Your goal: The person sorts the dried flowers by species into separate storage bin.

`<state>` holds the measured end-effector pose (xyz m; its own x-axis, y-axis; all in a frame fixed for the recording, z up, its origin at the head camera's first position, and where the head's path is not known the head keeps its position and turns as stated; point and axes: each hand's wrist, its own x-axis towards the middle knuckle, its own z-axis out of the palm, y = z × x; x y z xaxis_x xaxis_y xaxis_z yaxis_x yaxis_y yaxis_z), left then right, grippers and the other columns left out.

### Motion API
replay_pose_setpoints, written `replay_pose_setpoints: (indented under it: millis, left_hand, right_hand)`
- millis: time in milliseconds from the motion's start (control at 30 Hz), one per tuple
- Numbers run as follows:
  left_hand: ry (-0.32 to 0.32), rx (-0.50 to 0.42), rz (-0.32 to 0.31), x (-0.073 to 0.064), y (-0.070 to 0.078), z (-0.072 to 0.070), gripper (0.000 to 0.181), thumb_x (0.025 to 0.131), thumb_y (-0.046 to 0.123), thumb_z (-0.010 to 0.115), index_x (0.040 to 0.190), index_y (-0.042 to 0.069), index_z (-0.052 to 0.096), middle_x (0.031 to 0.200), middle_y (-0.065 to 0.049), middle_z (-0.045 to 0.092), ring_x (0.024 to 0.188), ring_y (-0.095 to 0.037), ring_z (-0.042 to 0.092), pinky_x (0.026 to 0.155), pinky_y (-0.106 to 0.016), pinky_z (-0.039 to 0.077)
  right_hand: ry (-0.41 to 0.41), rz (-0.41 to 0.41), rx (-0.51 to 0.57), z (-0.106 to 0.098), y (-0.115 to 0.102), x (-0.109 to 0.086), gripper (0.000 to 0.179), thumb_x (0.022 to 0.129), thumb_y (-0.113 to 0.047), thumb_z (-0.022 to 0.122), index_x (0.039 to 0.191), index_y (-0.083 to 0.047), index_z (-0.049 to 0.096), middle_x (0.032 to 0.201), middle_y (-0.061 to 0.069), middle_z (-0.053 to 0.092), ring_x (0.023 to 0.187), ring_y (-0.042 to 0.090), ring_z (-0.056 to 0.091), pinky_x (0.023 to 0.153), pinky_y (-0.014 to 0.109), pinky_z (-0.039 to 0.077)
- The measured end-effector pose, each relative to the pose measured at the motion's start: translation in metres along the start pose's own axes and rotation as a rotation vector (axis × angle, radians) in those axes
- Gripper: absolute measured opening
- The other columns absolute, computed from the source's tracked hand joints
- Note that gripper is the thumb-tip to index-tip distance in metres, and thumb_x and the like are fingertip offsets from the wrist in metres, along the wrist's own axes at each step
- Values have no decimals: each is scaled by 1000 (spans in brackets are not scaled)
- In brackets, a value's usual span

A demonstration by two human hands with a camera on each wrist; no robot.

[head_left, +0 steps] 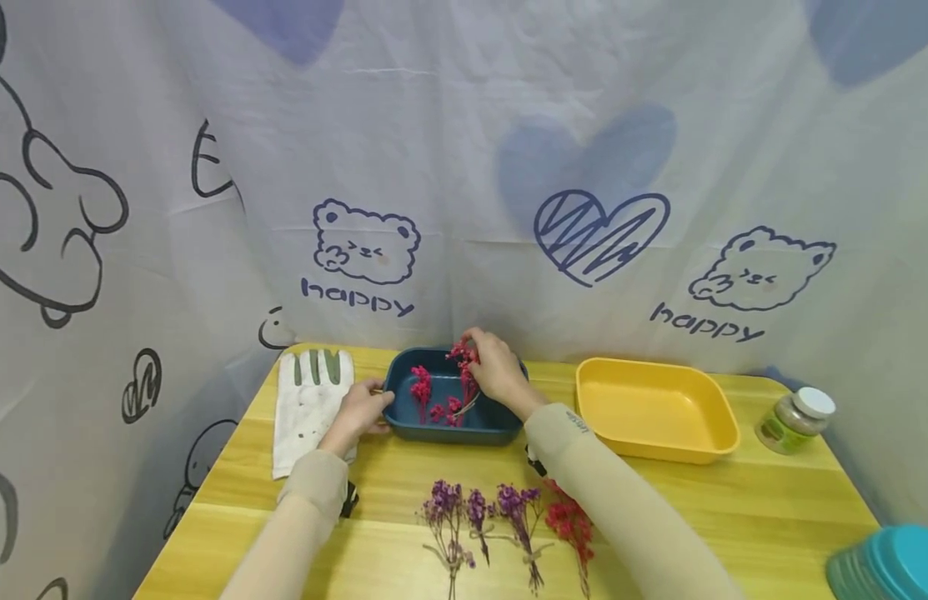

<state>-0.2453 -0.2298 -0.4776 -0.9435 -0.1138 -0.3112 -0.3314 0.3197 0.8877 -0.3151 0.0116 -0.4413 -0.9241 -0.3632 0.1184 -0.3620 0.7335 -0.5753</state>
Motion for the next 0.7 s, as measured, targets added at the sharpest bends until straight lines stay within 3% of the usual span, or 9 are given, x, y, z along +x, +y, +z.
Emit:
replay_pose_setpoints:
  millis: [433, 567, 700]
  left_hand:
    - [21, 6, 1, 0, 0, 4, 46, 104, 13, 53, 146, -7, 53, 134, -30, 60, 107, -35, 70, 72, -38, 70]
    - [23, 6, 0, 0, -1, 4, 47, 105, 13, 53, 147, -6, 52, 136, -30, 59, 109, -37, 70, 73, -39, 70]
    - [19, 9, -6, 1, -2, 2, 47, 105, 14, 52, 148, -6, 51, 137, -31, 59, 110, -39, 71, 73, -39, 70]
  right_hand:
    - [-61, 15, 26, 17, 4, 7, 45, 99, 4, 62, 141, -11, 60, 100, 7, 60, 87, 21, 54, 71, 34, 46]
    - [-79, -1, 23, 19, 6, 9, 42, 97, 7, 63, 136, -10, 63, 105, 9, 64, 91, 22, 57, 77, 36, 51]
    - [-146, -3, 23, 21, 7, 9, 40, 99, 5, 63, 137, -9, 63, 116, 13, 67, 103, 26, 62, 87, 40, 57]
